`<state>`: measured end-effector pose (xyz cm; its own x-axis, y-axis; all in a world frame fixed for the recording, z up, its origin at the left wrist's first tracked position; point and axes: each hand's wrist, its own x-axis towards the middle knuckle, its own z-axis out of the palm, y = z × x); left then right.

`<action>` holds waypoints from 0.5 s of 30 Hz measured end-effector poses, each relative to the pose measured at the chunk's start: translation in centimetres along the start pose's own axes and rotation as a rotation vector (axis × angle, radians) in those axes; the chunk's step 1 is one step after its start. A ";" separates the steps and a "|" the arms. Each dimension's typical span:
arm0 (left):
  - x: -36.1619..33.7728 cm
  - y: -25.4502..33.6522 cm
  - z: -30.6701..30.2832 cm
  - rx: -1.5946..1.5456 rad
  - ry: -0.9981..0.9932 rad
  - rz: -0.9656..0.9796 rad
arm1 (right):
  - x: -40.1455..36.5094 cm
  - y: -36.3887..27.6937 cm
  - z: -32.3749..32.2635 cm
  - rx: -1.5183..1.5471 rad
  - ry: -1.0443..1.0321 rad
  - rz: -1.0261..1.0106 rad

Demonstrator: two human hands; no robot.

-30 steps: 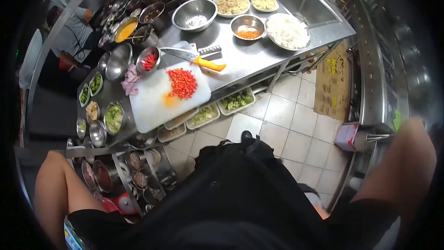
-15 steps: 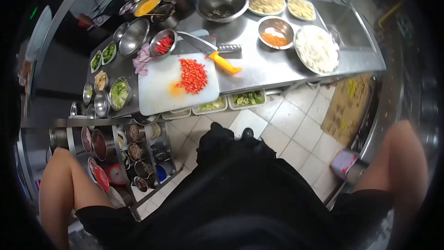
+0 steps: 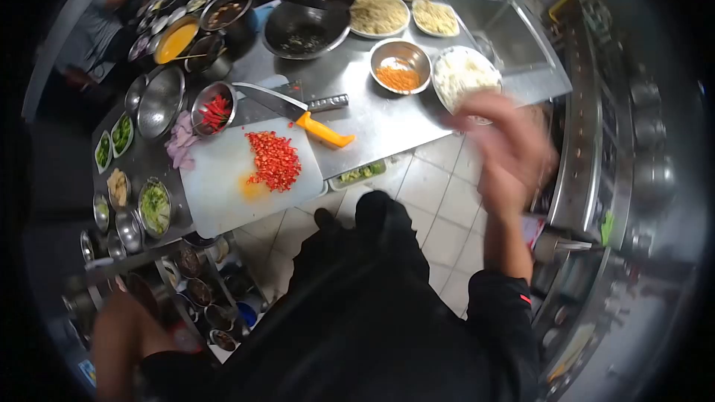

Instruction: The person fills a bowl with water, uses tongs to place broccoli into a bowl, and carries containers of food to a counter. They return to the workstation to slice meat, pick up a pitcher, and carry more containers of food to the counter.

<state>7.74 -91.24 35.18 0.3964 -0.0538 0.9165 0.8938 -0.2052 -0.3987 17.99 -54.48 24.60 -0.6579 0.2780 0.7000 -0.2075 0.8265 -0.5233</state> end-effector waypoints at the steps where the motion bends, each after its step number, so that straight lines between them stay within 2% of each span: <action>1: -1.6 -0.7 0.1 0.004 0.041 -0.047 | -1.6 2.2 2.9 0.320 -0.212 0.509; 2: -3.7 -1.1 0.4 0.010 0.086 -0.119 | -5.2 6.9 5.8 0.558 -0.281 0.776; 3: -6.2 -1.1 0.6 0.017 0.125 -0.227 | -9.0 10.9 7.9 0.625 -0.365 1.050; 5: -13.5 1.1 1.3 0.105 0.022 -0.733 | -14.5 17.2 10.5 0.928 -0.205 1.497; 7: -20.1 3.8 4.6 0.140 -0.218 -1.274 | -14.2 20.2 11.6 0.870 -0.199 1.506; 8: -21.4 5.8 6.7 -0.031 -0.100 -1.605 | -13.7 21.6 12.3 0.812 -0.207 1.507; 9: -23.0 8.2 8.1 0.025 -0.085 -1.781 | -13.1 23.2 12.9 0.846 -0.209 1.529; 10: -23.5 9.6 9.7 0.071 -0.122 -1.890 | -12.0 24.6 13.1 0.917 -0.221 1.550; 11: -23.9 10.9 11.5 0.044 -0.035 -1.962 | -11.0 25.6 13.1 0.992 -0.236 1.567; 13: -23.8 12.3 14.6 -0.002 -0.030 -2.063 | -9.8 27.3 13.0 1.086 -0.261 1.595; 15: -23.4 12.9 17.2 0.017 -0.059 -2.062 | -7.7 27.0 11.8 1.200 -0.297 1.645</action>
<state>13.62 -75.79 8.02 -0.9722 0.2192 -0.0819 -0.0616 0.0979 0.9933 8.88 -40.12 -0.64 -0.7291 0.0930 -0.6781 0.3865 -0.7616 -0.5201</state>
